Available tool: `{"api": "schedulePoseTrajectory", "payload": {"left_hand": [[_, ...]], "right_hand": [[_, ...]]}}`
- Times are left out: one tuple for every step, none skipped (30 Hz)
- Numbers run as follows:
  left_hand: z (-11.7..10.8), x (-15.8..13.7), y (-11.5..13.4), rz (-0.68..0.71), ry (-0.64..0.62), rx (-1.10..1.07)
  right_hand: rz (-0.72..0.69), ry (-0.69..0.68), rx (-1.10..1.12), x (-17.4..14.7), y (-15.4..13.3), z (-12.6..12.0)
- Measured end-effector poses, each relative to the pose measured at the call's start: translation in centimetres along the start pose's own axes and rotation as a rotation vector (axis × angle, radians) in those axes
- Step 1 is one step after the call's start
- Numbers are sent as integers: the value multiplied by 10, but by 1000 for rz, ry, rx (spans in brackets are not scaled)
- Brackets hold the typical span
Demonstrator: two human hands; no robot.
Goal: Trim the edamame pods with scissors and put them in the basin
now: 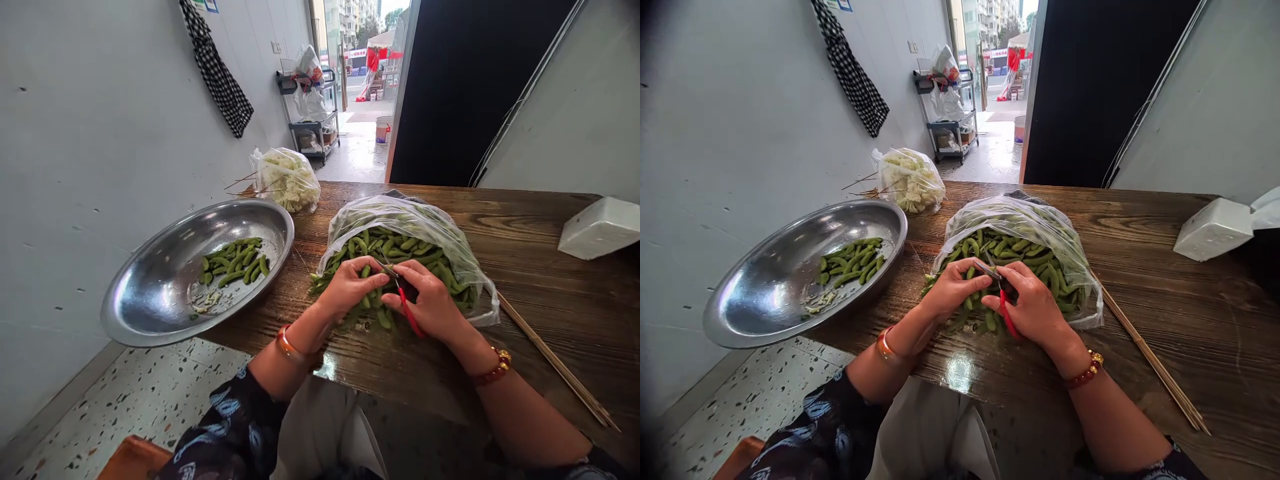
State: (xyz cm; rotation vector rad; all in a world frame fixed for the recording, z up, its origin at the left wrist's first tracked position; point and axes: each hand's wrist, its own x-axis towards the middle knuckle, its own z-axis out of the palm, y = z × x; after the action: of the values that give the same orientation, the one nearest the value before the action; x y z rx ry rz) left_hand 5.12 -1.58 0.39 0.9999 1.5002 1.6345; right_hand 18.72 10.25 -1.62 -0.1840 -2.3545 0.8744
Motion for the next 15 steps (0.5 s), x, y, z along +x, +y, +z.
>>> {"api": "schedulePoseTrajectory", "payload": {"left_hand": [[0,0,-1,-7,4,-15],[-1,0,-1,-6,7,-18],[-1,0,-2,6,9,-5],[-1,1,-2,24,10,25],[-1,1,-3,47,12,69],[-1,2,-3,70,16,120],[-1,2,-2,88,20,168],[-2,2,-2,98,22,208],[-2,3,-1,104,21,237],[-2,3,-1,107,20,255],[-2,2,0,110,20,264],[-2,2,0,114,23,271],[-2,2,1,122,31,277],[-2,2,1,131,41,284],[-2,2,2,139,50,293]], "right_hand": [[-1,5,5,0,0,-1],[-1,8,7,0,0,-1],[-2,6,8,0,0,-2],[-4,1,6,0,0,-2],[-6,-5,2,0,0,-2],[-8,-12,-3,0,1,-2],[-9,-15,-8,-1,1,-2],[-9,-18,-12,-1,2,-2],[-10,-21,-15,-1,2,-2],[-12,-25,-18,-2,3,-2],[-13,-32,-21,-2,3,-2],[-12,-40,-26,-2,3,-3],[-10,-48,-33,-2,3,-4],[-7,-54,-41,-2,3,-5],[-3,-60,-49,-2,3,-6]]}}
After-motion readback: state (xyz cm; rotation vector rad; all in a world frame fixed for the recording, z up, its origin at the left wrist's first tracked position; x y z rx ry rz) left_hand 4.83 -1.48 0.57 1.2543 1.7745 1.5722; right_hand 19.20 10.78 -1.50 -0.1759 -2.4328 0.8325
